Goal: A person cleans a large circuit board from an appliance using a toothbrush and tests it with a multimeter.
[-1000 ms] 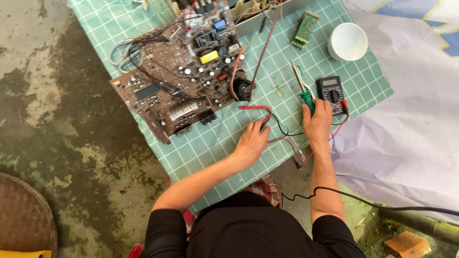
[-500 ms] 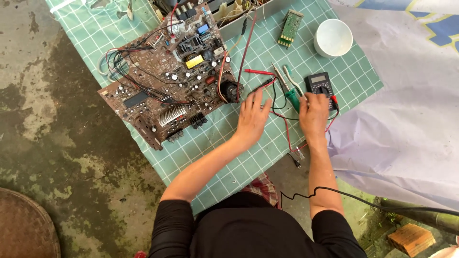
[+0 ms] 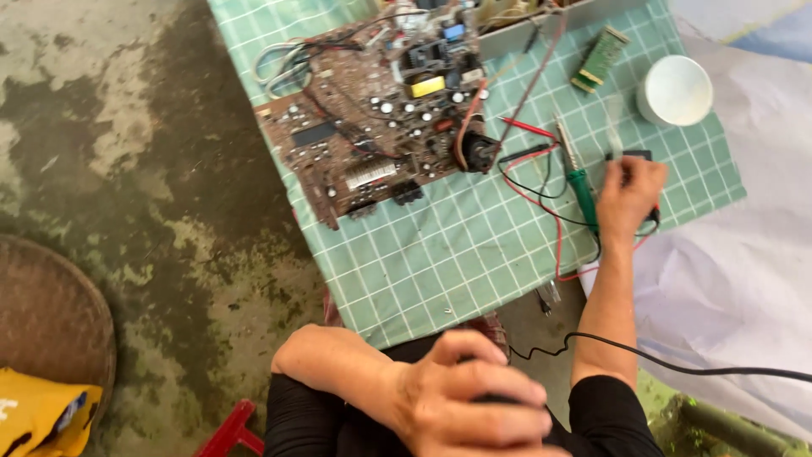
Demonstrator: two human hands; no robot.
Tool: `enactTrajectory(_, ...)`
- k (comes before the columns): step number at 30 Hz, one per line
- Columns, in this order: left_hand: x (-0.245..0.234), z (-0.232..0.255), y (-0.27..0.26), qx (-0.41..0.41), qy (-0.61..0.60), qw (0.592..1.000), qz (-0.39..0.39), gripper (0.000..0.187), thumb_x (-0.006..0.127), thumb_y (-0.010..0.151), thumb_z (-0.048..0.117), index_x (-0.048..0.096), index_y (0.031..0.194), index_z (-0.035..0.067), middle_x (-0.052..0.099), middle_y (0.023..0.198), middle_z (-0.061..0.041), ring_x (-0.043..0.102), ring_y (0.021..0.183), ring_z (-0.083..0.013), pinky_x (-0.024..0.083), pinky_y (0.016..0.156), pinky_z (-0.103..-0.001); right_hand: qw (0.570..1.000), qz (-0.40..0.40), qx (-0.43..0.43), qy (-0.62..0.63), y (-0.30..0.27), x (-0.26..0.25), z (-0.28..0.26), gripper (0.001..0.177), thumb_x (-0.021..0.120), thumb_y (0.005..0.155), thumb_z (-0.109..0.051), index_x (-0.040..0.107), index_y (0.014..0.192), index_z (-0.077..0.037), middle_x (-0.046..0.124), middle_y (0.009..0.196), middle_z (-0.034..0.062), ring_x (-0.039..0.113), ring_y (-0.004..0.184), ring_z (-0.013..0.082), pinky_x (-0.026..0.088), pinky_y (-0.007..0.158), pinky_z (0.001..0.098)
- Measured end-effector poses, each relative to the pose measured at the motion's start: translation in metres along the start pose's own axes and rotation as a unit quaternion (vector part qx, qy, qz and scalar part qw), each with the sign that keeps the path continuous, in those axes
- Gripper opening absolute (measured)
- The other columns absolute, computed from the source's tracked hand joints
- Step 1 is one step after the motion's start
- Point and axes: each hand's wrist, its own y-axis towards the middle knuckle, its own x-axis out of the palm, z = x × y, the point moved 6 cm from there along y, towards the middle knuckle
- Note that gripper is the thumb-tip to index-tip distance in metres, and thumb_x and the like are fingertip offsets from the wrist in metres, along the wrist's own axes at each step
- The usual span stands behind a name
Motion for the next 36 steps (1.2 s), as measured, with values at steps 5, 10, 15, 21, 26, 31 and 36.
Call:
enactTrajectory(5, -0.01, 0.01, -0.023, -0.024, -0.075, 0.996, 0.027, 0.041, 0.041, 0.113, 0.017, 0.079, 0.108, 0.001, 0.075, 0.111, -0.007, 0.068, 0.099, -0.0154, 0.041, 0.095, -0.031, 0.985, 0.083, 0.018, 0.147, 0.006, -0.035, -0.077, 0.002, 0.055, 0.112, -0.001, 0.056, 0.11, 0.0, 0.048, 0.105, 0.0115, 0.049, 0.097, 0.0244, 0.042, 0.086, 0.0369)
enactTrajectory(10, -0.017, 0.02, -0.094, 0.119, 0.064, 0.976, 0.17, 0.013, 0.062, 0.101, 0.007, 0.072, 0.107, 0.013, 0.082, 0.097, 0.004, 0.075, 0.093, 0.0036, 0.045, 0.098, -0.024, 0.994, 0.06, -0.034, 0.085, -0.037, -0.048, -0.125, 0.032, 0.037, 0.121, -0.01, 0.056, 0.096, -0.001, 0.057, 0.096, 0.0099, 0.046, 0.094, 0.0275, 0.033, 0.094, 0.0403)
enactTrajectory(15, -0.008, -0.04, -0.143, -0.097, 0.129, 0.985, 0.064, 0.036, 0.052, 0.089, 0.014, 0.048, 0.053, 0.021, 0.038, 0.052, 0.006, 0.035, 0.042, -0.0164, 0.029, 0.043, -0.032, 0.97, -0.064, -0.064, 0.225, -0.101, -0.016, -0.148, 0.014, 0.056, 0.109, -0.003, 0.062, 0.121, -0.003, 0.064, 0.092, 0.0164, 0.058, 0.077, 0.0336, 0.044, 0.071, 0.0416)
enactTrajectory(21, -0.026, -0.117, -0.194, -0.326, 0.172, 0.901, 0.228, 0.016, 0.071, 0.093, 0.007, 0.075, 0.108, 0.007, 0.071, 0.1, -0.006, 0.069, 0.093, -0.0266, 0.05, 0.086, -0.038, 0.955, -0.193, 0.025, 0.223, -0.117, 0.043, -0.164, 0.03, 0.06, 0.105, -0.007, 0.06, 0.135, -0.008, 0.064, 0.08, 0.0107, 0.059, 0.064, 0.0258, 0.05, 0.065, 0.0392)
enactTrajectory(26, -0.022, -0.126, -0.214, -0.352, 0.197, 0.89, 0.211, 0.016, 0.069, 0.096, 0.008, 0.074, 0.11, 0.01, 0.068, 0.103, -0.004, 0.068, 0.097, -0.0255, 0.049, 0.089, -0.038, 0.961, -0.197, -0.03, 0.189, -0.094, 0.062, -0.196, 0.027, 0.058, 0.104, -0.003, 0.062, 0.131, 0.0, 0.069, 0.095, 0.0213, 0.068, 0.085, 0.0422, 0.055, 0.077, 0.0496)
enactTrajectory(31, -0.023, -0.131, -0.232, -0.363, 0.211, 0.883, 0.211, 0.015, 0.069, 0.096, 0.008, 0.072, 0.111, 0.01, 0.067, 0.104, -0.004, 0.067, 0.098, -0.0266, 0.049, 0.089, -0.038, 0.967, -0.17, -0.104, 0.161, -0.087, 0.091, -0.205, 0.028, 0.059, 0.103, 0.002, 0.062, 0.13, 0.003, 0.071, 0.114, 0.0243, 0.07, 0.103, 0.0431, 0.057, 0.089, 0.0488)
enactTrajectory(36, -0.019, -0.137, -0.242, -0.382, 0.192, 0.878, 0.217, 0.015, 0.068, 0.096, 0.007, 0.074, 0.109, 0.013, 0.067, 0.103, -0.005, 0.068, 0.098, -0.0283, 0.05, 0.09, -0.04, 0.971, -0.191, -0.144, -0.008, -0.098, 0.107, -0.195, 0.028, 0.057, 0.105, -0.016, 0.062, 0.133, -0.017, 0.063, 0.09, 0.0087, 0.071, 0.079, 0.0344, 0.059, 0.067, 0.0444)
